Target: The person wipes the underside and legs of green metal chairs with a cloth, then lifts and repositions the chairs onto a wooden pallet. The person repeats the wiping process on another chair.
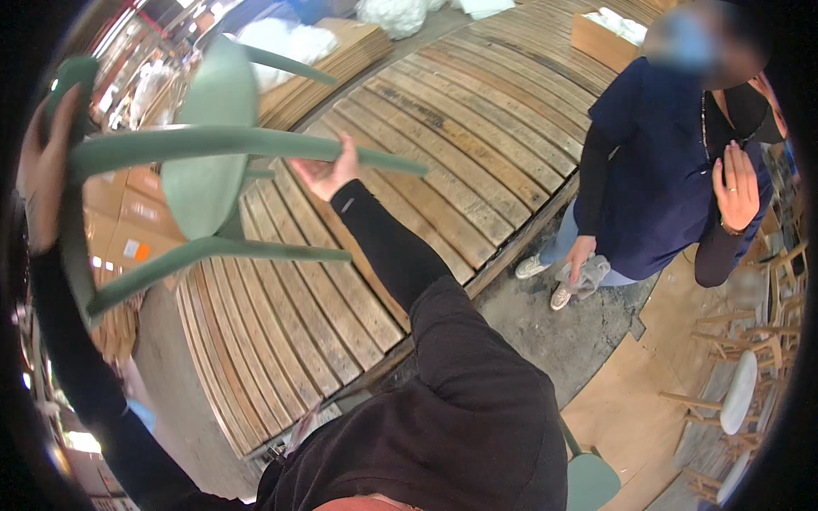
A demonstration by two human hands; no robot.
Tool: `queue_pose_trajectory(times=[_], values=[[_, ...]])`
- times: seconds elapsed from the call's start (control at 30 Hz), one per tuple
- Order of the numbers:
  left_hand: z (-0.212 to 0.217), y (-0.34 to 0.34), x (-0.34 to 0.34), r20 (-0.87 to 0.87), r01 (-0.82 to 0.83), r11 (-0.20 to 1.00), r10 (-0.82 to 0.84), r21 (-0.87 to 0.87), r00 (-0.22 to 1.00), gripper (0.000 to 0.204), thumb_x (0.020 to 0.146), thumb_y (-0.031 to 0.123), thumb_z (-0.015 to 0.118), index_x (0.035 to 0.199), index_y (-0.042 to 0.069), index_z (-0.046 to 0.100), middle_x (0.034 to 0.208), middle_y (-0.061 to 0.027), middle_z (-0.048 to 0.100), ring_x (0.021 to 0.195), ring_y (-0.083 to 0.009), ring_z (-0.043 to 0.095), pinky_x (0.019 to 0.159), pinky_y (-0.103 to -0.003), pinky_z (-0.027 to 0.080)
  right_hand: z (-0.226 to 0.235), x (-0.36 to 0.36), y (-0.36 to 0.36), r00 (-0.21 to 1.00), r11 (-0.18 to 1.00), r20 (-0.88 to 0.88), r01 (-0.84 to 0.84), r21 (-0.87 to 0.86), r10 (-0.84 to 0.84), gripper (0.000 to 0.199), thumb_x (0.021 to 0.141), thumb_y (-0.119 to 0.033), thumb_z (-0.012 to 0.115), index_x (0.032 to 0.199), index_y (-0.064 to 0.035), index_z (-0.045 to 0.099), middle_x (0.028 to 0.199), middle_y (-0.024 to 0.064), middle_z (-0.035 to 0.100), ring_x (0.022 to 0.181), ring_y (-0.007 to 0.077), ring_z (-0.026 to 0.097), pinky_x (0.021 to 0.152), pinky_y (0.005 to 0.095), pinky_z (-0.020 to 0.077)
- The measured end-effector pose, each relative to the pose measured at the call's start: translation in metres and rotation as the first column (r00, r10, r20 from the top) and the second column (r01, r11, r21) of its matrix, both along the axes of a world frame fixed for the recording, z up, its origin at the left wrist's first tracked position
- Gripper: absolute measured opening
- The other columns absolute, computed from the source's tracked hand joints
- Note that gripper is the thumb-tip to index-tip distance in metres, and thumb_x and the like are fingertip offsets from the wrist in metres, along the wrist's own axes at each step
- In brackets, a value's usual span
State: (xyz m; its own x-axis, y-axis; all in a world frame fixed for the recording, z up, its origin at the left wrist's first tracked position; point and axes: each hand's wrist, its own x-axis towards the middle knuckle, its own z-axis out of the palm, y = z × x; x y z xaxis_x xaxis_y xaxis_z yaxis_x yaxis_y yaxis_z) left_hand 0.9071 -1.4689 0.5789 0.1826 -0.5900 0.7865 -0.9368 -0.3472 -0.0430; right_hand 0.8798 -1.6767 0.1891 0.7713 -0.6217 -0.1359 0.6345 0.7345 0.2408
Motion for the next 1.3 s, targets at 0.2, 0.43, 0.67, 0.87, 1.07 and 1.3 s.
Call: queue_pose_trajectory(times=[0.2,0.43,0.67,0.87,1.07,1.3], values=[[-0.052,-0.218,-0.025,0.206,0.282,0.954,-0.298,0.106,0.932,0.067,0.094,0.058,0.064,0.112,-0.006,0.068,0.103,-0.0289,0.071,0.095,-0.044,0.07,0.083,-0.05,0.055,-0.068,-0.092,-0.172,0.949,0.943,-0.069,0.315,0.107,-0.309,0.07,0.095,-0.064,0.059,0.119,0.0022,0.061,0.124,0.0199,0.067,0.114,0.0332,0.067,0.101,0.0482,0.057],[-0.107,-0.384,-0.074,0.311,0.309,0.945,-0.327,0.109,0.892,0.051,0.092,0.046,0.064,0.106,-0.003,0.065,0.099,-0.0274,0.07,0.097,-0.0427,0.069,0.086,-0.049,0.054,-0.115,-0.176,-0.309,0.842,0.851,-0.238,0.516,0.098,-0.484,0.077,0.085,-0.073,0.068,0.111,-0.0015,0.06,0.105,0.0147,0.063,0.092,0.029,0.067,0.077,0.044,0.0639],[-0.112,-0.435,-0.101,0.232,0.368,0.864,-0.457,0.343,0.859,0.045,0.09,0.032,0.065,0.11,-0.008,0.062,0.096,-0.0304,0.066,0.093,-0.0448,0.068,0.085,-0.051,0.053,-0.124,-0.17,-0.384,0.704,0.786,-0.423,0.617,-0.033,-0.57,0.061,0.099,-0.064,0.056,0.106,-0.004,0.062,0.093,0.0102,0.063,0.08,0.0243,0.064,0.075,0.0389,0.0616],[-0.141,-0.433,-0.047,0.29,0.501,0.72,-0.669,0.48,0.684,0.049,0.098,0.025,0.058,0.136,-0.004,0.047,0.113,-0.0278,0.069,0.105,-0.0394,0.068,0.086,-0.049,0.055,-0.122,-0.207,-0.425,0.625,0.853,-0.583,0.429,-0.298,-0.519,0.077,0.099,-0.076,0.039,0.131,-0.0062,0.05,0.1,0.0116,0.059,0.088,0.0301,0.068,0.086,0.0495,0.0594],[-0.15,-0.522,-0.064,0.563,0.469,0.594,-0.796,0.654,0.224,0.035,0.096,0.023,0.052,0.079,-0.002,0.07,0.078,-0.0201,0.068,0.077,-0.0363,0.07,0.071,-0.049,0.056,-0.076,-0.2,-0.416,0.55,0.743,-0.574,0.136,-0.656,-0.607,0.077,0.102,-0.067,0.044,0.152,-0.0093,0.035,0.146,0.0174,0.047,0.126,0.0361,0.056,0.105,0.0606,0.045],[-0.221,-0.449,-0.092,0.227,0.559,0.816,-0.522,-0.145,0.822,0.031,0.093,0.032,0.055,0.109,0.01,0.069,0.107,-0.0118,0.068,0.103,-0.0279,0.065,0.09,-0.049,0.05,-0.07,-0.207,-0.39,0.252,0.711,-0.695,-0.038,-0.702,-0.673,0.081,0.096,-0.062,0.055,0.155,-0.013,0.03,0.153,0.0169,0.044,0.131,0.0369,0.053,0.111,0.0542,0.0398]])
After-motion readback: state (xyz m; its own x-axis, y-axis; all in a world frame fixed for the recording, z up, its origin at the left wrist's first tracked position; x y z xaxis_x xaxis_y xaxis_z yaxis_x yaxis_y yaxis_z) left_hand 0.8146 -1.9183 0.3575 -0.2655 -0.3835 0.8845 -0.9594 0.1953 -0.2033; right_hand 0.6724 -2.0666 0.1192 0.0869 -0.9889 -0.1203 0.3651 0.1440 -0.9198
